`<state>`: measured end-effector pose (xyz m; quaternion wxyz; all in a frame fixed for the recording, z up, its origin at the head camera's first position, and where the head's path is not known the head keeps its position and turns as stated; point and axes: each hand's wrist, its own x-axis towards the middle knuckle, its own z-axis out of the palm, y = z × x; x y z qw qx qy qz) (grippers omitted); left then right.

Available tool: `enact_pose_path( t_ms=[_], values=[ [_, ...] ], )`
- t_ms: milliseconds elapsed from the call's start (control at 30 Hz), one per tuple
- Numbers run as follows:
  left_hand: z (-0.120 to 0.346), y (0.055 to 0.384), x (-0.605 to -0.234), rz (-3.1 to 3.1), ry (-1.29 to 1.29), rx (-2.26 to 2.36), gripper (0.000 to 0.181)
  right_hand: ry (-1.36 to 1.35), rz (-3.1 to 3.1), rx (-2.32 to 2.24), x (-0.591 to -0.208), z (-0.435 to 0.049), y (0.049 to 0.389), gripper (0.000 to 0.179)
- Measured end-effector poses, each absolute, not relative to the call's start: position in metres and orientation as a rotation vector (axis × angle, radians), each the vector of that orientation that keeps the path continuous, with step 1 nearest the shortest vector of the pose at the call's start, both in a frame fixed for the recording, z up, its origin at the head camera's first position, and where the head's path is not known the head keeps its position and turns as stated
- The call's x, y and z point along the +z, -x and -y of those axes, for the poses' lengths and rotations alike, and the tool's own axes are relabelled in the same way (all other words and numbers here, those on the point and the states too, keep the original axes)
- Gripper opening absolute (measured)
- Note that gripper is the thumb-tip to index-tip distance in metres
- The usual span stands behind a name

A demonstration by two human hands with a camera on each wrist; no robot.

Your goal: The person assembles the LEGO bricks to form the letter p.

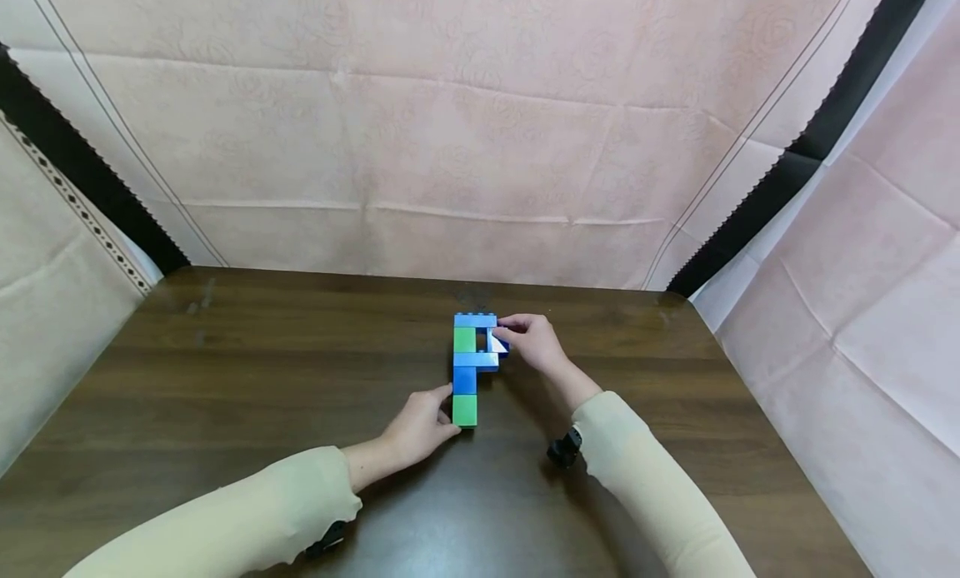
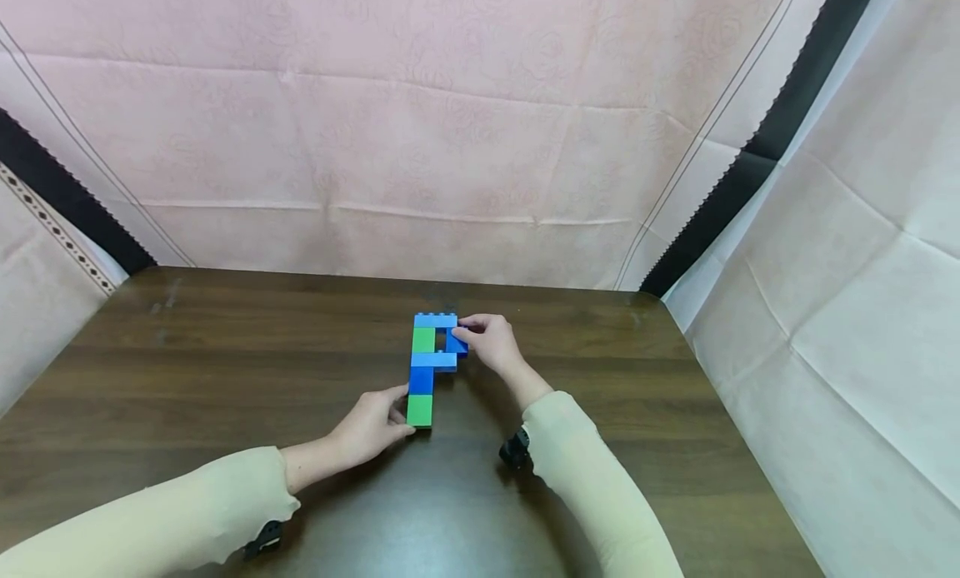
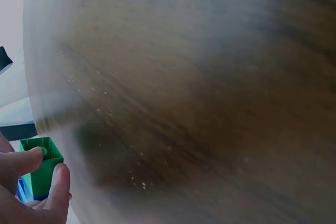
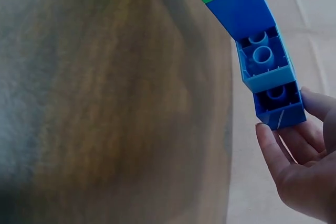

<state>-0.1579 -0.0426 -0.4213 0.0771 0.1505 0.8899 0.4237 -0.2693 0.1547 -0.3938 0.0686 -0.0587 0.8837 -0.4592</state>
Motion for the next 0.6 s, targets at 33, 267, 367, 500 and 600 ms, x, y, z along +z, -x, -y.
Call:
enact_pose_path(
  t_ms=[33,267,367,500,600],
  values=[
    [0.043,0.158,-0.422,-2.661,-0.439,1.272,0.058,0.173,-2.664,-1.379,-0.396,-0.154,0.27,0.033],
    [0.043,0.158,-0.425,-2.656,-0.392,1.282,0.055,0.109,-2.626,-1.397,-0.407,-0.151,0.272,0.032],
    [0.043,0.159,-0.426,-2.649,-0.371,1.283,0.055,0.101,-2.624,-1.382,-0.411,-0.15,0.273,0.032],
    [0.043,0.16,-0.426,-2.637,-0.364,1.29,0.055,0.108,-2.615,-1.369,-0.414,-0.15,0.274,0.032],
    [0.043,0.162,-0.427,-2.643,-0.371,1.282,0.055,0.124,-2.619,-1.351,-0.416,-0.151,0.275,0.032]
  ],
)
